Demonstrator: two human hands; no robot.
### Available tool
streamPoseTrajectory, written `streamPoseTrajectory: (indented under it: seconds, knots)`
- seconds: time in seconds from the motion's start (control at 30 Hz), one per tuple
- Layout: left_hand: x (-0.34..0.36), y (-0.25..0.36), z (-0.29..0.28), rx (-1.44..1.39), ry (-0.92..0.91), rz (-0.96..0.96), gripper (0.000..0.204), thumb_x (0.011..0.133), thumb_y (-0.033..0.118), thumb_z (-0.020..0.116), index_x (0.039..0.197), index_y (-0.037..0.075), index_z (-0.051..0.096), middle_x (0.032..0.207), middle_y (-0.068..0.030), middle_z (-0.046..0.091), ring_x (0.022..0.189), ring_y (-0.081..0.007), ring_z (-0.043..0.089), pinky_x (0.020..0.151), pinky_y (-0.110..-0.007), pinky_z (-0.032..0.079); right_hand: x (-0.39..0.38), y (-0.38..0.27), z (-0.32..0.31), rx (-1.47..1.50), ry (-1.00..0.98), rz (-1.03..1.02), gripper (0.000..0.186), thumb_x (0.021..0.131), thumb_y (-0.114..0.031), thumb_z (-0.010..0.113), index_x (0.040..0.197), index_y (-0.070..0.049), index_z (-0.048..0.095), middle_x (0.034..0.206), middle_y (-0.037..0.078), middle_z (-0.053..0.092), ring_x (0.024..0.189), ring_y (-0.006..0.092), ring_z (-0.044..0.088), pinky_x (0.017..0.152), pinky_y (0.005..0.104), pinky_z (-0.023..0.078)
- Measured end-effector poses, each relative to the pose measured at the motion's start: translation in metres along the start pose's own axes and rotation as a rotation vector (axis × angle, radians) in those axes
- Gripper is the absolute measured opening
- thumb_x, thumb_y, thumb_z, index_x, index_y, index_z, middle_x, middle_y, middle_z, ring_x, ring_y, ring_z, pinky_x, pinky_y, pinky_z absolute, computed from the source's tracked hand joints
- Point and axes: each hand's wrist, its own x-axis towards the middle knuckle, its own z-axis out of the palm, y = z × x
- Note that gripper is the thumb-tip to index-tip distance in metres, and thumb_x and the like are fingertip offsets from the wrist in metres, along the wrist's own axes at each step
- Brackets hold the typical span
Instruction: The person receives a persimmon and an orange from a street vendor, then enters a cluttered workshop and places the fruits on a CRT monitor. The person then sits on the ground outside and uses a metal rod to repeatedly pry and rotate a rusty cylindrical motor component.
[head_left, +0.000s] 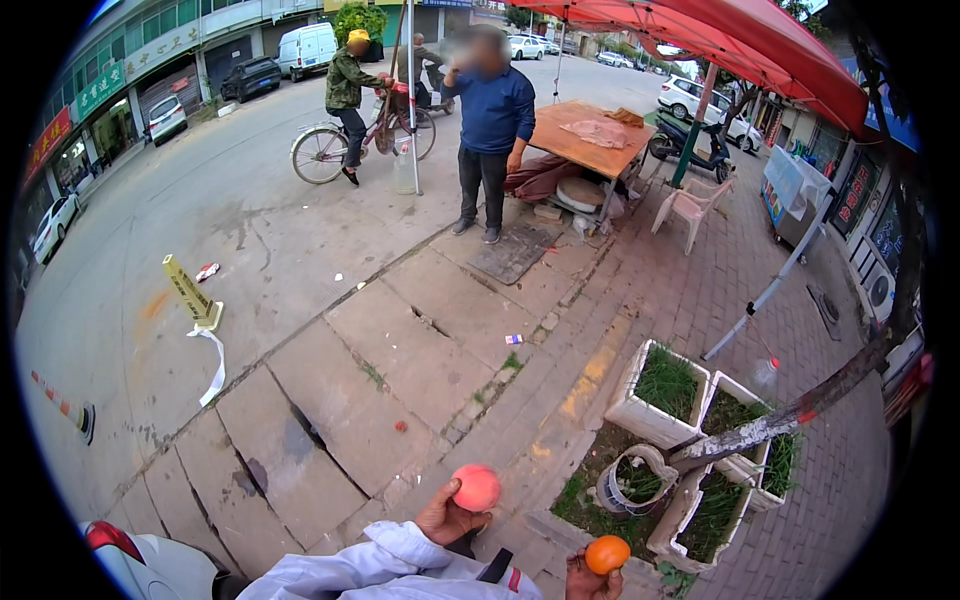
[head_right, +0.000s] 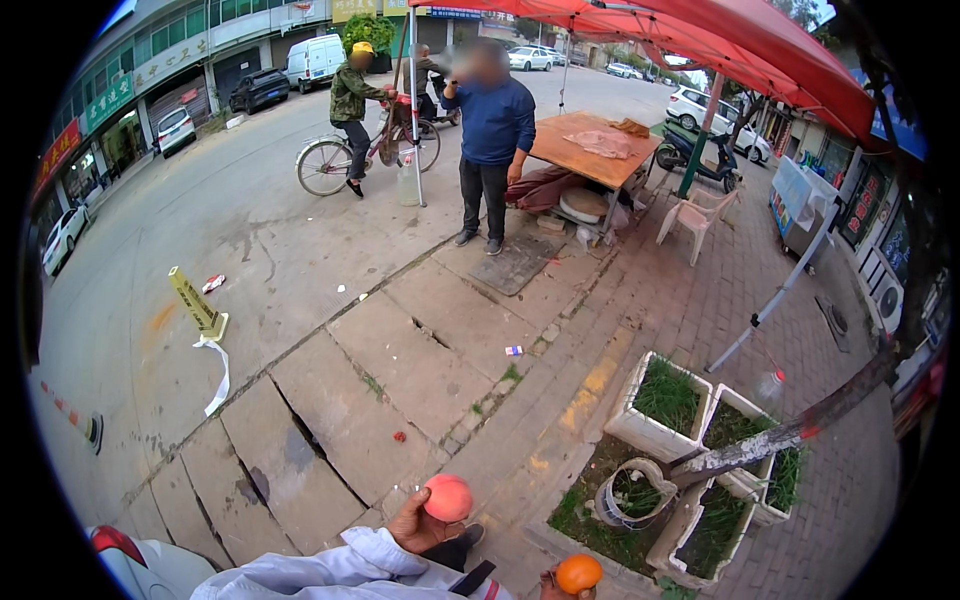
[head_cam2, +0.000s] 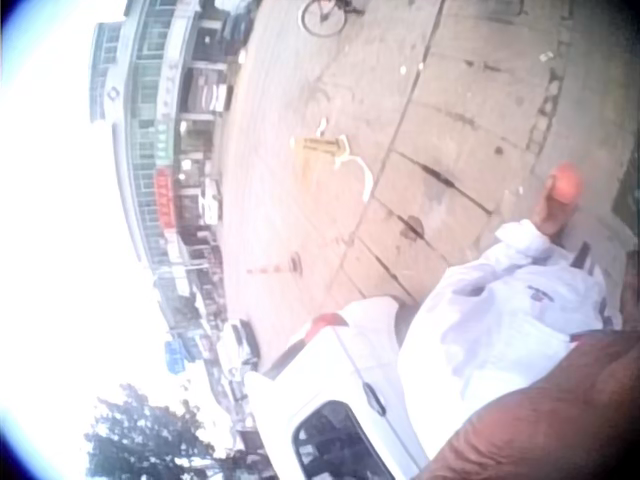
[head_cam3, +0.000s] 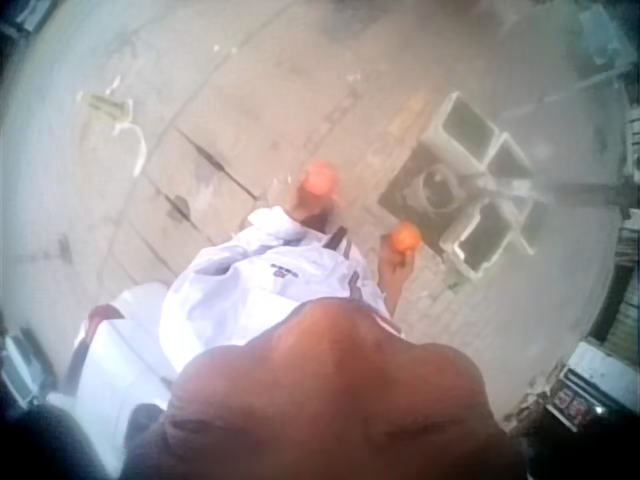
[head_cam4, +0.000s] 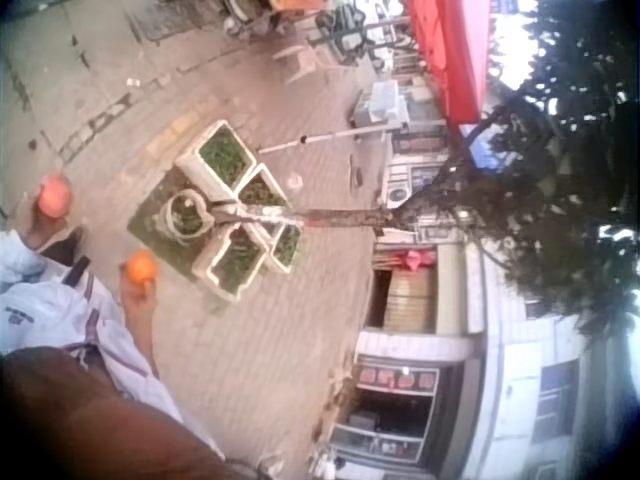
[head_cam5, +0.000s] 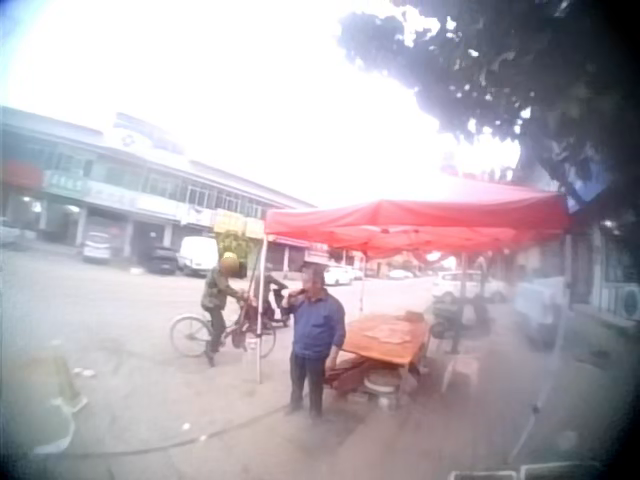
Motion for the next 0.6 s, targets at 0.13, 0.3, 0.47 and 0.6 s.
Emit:
streamPoseTrajectory:
  seconds: [0.13,0.3,0.47,0.6]
  knots:
    - [-0.028,-0.027,-0.004,0.024,-0.017,0.016,0.065,0.079,0.040,0.073,0.132,0.014,0.047,0.125,-0.0116,0.058,0.109,-0.0312,0.059,0.087,-0.049,0.051,-0.034,-0.012,-0.015,0.035,0.002,-0.055,0.066,0.076,-0.014,0.076,0.133,-0.002,0.044,0.108,0.013,0.053,0.080,0.0153,0.054,0.059,0.0194,0.050]
    - [-0.073,-0.070,-0.013,0.045,-0.063,-0.069,0.062,0.080,0.038,0.073,0.131,0.014,0.048,0.126,-0.0102,0.058,0.111,-0.0298,0.058,0.088,-0.048,0.050,-0.090,-0.035,-0.067,0.106,-0.095,-0.008,0.066,0.078,-0.016,0.075,0.134,-0.003,0.043,0.110,0.014,0.054,0.082,0.0150,0.055,0.062,0.0209,0.051]
    - [-0.106,-0.111,-0.017,0.113,-0.008,-0.135,0.059,0.082,0.038,0.071,0.131,0.015,0.048,0.127,-0.0097,0.058,0.112,-0.0288,0.058,0.089,-0.048,0.050,-0.134,-0.047,-0.141,-0.296,0.126,-0.283,0.061,0.082,-0.020,0.071,0.132,0.000,0.043,0.115,0.017,0.055,0.091,0.0193,0.057,0.075,0.0261,0.055]
    - [-0.119,-0.132,-0.005,0.190,-0.032,-0.172,0.058,0.083,0.039,0.069,0.131,0.015,0.048,0.127,-0.0098,0.058,0.111,-0.0286,0.059,0.088,-0.048,0.050,-0.180,-0.061,-0.111,0.039,0.038,-0.220,0.060,0.082,-0.022,0.071,0.130,0.002,0.044,0.114,0.017,0.054,0.096,0.0228,0.057,0.088,0.0332,0.053]
